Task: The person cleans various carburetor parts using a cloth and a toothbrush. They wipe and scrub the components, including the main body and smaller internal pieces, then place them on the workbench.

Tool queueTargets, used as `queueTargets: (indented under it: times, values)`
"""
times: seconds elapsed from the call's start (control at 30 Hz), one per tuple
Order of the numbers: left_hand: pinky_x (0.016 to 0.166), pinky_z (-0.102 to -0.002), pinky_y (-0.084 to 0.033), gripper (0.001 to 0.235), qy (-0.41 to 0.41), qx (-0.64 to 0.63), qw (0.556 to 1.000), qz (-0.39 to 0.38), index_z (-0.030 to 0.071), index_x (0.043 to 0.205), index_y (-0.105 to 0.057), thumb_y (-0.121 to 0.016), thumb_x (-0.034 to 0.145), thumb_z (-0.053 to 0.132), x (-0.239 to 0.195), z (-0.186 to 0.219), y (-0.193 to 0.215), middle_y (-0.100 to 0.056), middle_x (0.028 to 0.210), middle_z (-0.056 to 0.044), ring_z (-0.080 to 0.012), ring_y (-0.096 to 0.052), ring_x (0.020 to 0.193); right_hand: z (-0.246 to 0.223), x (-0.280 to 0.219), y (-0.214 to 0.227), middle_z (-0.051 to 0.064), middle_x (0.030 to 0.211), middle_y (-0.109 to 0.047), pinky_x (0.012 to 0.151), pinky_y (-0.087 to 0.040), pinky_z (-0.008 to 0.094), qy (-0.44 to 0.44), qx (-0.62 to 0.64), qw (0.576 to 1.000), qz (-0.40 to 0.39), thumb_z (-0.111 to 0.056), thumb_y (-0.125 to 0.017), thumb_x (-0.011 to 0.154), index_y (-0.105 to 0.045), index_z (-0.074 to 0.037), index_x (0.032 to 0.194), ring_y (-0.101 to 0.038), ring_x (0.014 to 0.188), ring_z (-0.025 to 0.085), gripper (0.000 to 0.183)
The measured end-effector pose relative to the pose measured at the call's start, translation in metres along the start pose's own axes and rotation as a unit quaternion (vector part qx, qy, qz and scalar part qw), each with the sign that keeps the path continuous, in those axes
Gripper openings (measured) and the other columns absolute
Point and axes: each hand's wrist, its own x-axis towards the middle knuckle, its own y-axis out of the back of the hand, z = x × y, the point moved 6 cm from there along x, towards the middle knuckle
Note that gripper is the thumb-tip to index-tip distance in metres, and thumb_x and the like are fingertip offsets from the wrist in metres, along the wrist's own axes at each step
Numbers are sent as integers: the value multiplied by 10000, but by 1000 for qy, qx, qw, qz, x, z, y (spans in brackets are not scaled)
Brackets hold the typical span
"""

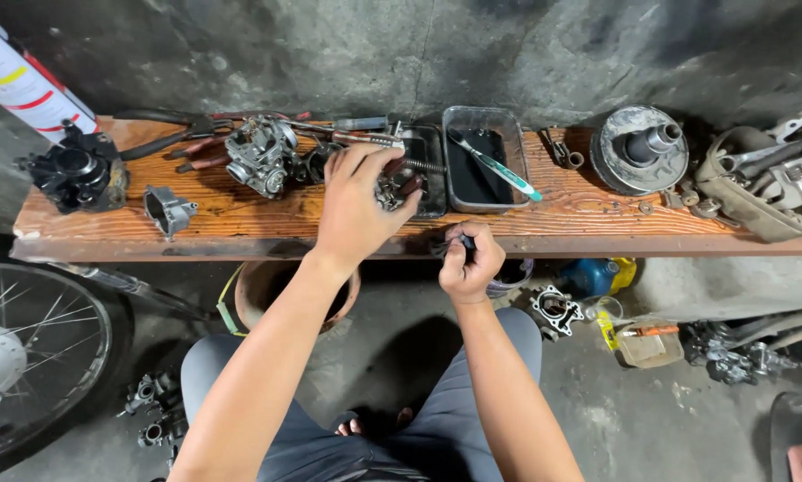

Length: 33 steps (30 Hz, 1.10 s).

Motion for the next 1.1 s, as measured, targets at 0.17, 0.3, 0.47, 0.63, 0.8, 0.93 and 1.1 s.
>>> queueTargets:
  times: [0.17,0.3,0.47,0.63,0.8,0.93,1.1]
  values:
    - [946,-415,-546,491,65,-123,990,-4,50,1173,-734,-879,709,118,-14,2,33,-646,1069,-98,-326,-679,1032,0,-1,1,55,570,-599,535,-525,280,-2,-4,1000,-10,-90,-570,841,-632,-64,755,-617,491,211,109]
    - [969,-478,-554,651,96,-135,986,2,91,1331,-665,-854,707,72,-24,-13,52,-654,1182,-151,-390,-671,1130,-8,6,-3,71,591,-617,542,-529,286,14,-10,1000,-15,-73,-571,861,-637,-59,778,-628,505,226,107]
    - [991,-444,-549,718,137,-247,959,1,12,1402,-537,-843,755,-31,-48,-40,62,-687,1224,-205,-341,-694,1107,-6,2,0,73,652,-661,613,-547,308,-15,-20,999,-28,-80,-575,884,-665,-50,825,-648,571,228,112]
    - [1004,-382,-548,735,133,-346,929,4,18,1396,-539,-878,744,9,-58,-39,61,-709,1256,-165,-239,-718,1085,-26,7,-8,147,817,-698,754,-561,357,-17,23,999,-18,-91,-538,1005,-637,4,943,-700,779,245,150]
    - [1085,-575,-468,746,207,-269,935,-102,38,1399,-533,-863,730,69,-56,0,72,-686,1266,-244,-451,-617,1246,-79,22,-41,187,1345,-660,1118,-459,423,-99,86,981,-141,-236,-540,1075,-644,-5,1346,-595,1300,277,371]
    - [1109,-599,-425,733,245,-266,922,-136,102,1380,-529,-866,729,88,-57,1,75,-660,1289,-246,-459,-586,1283,-103,30,-68,231,1281,-697,1073,-488,479,-55,149,968,-193,-92,-584,1059,-684,51,1215,-642,1255,383,234]
    - [1092,-575,-449,621,242,-223,927,-182,129,1286,-548,-885,764,120,-67,-3,71,-680,1236,-181,-412,-614,1260,-99,28,-77,193,1366,-672,1044,-494,447,-188,147,942,-237,-26,-710,955,-719,7,1078,-632,1230,246,127]
